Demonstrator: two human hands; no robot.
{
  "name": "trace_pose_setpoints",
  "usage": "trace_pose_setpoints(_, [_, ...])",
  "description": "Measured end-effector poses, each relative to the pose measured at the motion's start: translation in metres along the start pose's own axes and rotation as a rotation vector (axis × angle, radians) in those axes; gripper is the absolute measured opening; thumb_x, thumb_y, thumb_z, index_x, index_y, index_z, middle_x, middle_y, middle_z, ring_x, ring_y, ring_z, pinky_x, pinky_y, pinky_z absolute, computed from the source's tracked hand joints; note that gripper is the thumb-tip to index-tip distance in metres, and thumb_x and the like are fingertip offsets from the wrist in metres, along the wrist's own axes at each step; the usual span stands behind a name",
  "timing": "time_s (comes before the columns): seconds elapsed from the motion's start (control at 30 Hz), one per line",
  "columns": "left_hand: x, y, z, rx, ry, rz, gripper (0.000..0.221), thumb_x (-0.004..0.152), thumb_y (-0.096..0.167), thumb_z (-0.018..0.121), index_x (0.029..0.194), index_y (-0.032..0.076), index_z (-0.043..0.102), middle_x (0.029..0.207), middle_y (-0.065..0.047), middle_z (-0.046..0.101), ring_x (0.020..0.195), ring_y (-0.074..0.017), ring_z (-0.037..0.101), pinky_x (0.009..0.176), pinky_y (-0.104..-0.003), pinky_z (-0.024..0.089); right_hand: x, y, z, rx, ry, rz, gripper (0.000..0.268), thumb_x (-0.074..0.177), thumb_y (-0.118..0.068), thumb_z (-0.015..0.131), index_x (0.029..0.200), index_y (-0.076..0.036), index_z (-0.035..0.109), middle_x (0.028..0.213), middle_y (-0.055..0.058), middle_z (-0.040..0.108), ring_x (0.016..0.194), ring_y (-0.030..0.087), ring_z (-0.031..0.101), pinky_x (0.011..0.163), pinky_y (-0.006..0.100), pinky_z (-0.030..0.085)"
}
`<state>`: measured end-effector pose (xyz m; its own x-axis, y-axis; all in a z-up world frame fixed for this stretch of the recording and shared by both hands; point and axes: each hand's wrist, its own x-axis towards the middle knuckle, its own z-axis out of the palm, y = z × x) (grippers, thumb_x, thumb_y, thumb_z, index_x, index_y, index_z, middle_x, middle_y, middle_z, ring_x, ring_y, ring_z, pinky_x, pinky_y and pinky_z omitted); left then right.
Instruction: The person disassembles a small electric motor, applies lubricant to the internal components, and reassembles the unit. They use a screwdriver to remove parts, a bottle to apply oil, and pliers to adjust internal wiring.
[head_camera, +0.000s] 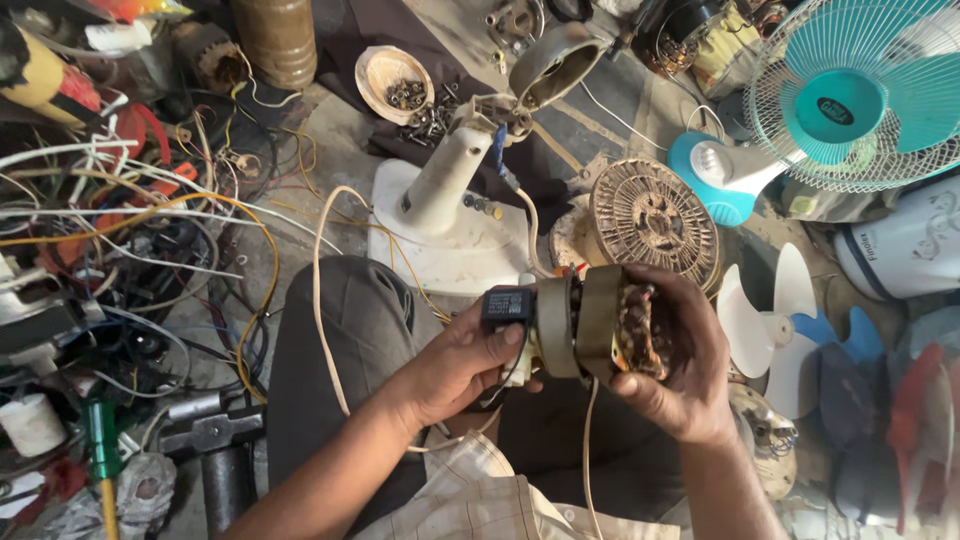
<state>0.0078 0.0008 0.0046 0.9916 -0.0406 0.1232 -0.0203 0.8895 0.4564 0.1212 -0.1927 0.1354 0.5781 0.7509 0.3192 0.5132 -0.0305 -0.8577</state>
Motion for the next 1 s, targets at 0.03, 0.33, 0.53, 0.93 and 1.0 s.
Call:
trace_pose_setpoints(0.03, [0.001,0.001,0.001,0.014,0.017,-0.013,0.055,0.101,0.025,0.068,0.148,0.006,0.046,0.122,-0.007,0.065,0.107,-0.0184,0.069,0.087,-0.042,0.062,0.000,0.002,0.000,0.005,0.015,0.031,0.106,0.075,-0.059,0.089,0.148,0.006,0.046,0.133,0.015,0.058,0.124,0.022,0.059,0.109,0.034,0.047])
trace_pose_setpoints(0.33, [0.009,0.004,0.015,0.097,0.069,-0.045,0.047,0.100,0.032,0.064,0.137,0.007,0.050,0.113,-0.011,0.070,0.093,-0.0223,0.074,0.069,-0.032,0.059,0.009,0.018,0.012,0.289,0.103,0.109,0.103,0.074,-0.052,0.091,0.148,0.003,0.043,0.132,0.014,0.058,0.123,0.023,0.059,0.107,0.036,0.048])
trace_pose_setpoints(0.53, [0.016,-0.004,0.003,0.019,0.148,-0.033,0.033,0.101,0.029,0.061,0.127,0.011,0.052,0.106,-0.008,0.071,0.079,-0.0197,0.073,0.050,-0.025,0.045,0.010,0.032,0.020,0.446,0.132,0.191,0.099,0.075,-0.043,0.094,0.148,0.000,0.043,0.131,0.014,0.055,0.122,0.024,0.057,0.107,0.039,0.048])
trace_pose_setpoints(0.93, [-0.005,0.013,0.002,-0.041,0.024,0.025,0.077,0.086,0.025,0.077,0.152,0.007,0.040,0.124,-0.009,0.064,0.103,-0.0204,0.070,0.081,-0.041,0.063,-0.024,0.021,0.012,0.172,-0.090,0.114,0.108,0.070,-0.019,0.093,0.159,-0.002,0.035,0.162,0.016,0.041,0.148,0.029,0.044,0.121,0.043,0.041])
trace_pose_setpoints(1.0, [-0.003,0.013,0.000,0.070,0.052,0.032,0.083,0.081,0.025,0.084,0.151,0.007,0.042,0.126,-0.009,0.063,0.104,-0.0204,0.068,0.080,-0.041,0.061,-0.026,0.025,0.010,0.184,-0.103,0.175,0.105,0.069,-0.010,0.091,0.158,-0.005,0.036,0.163,0.016,0.039,0.147,0.030,0.044,0.118,0.045,0.045])
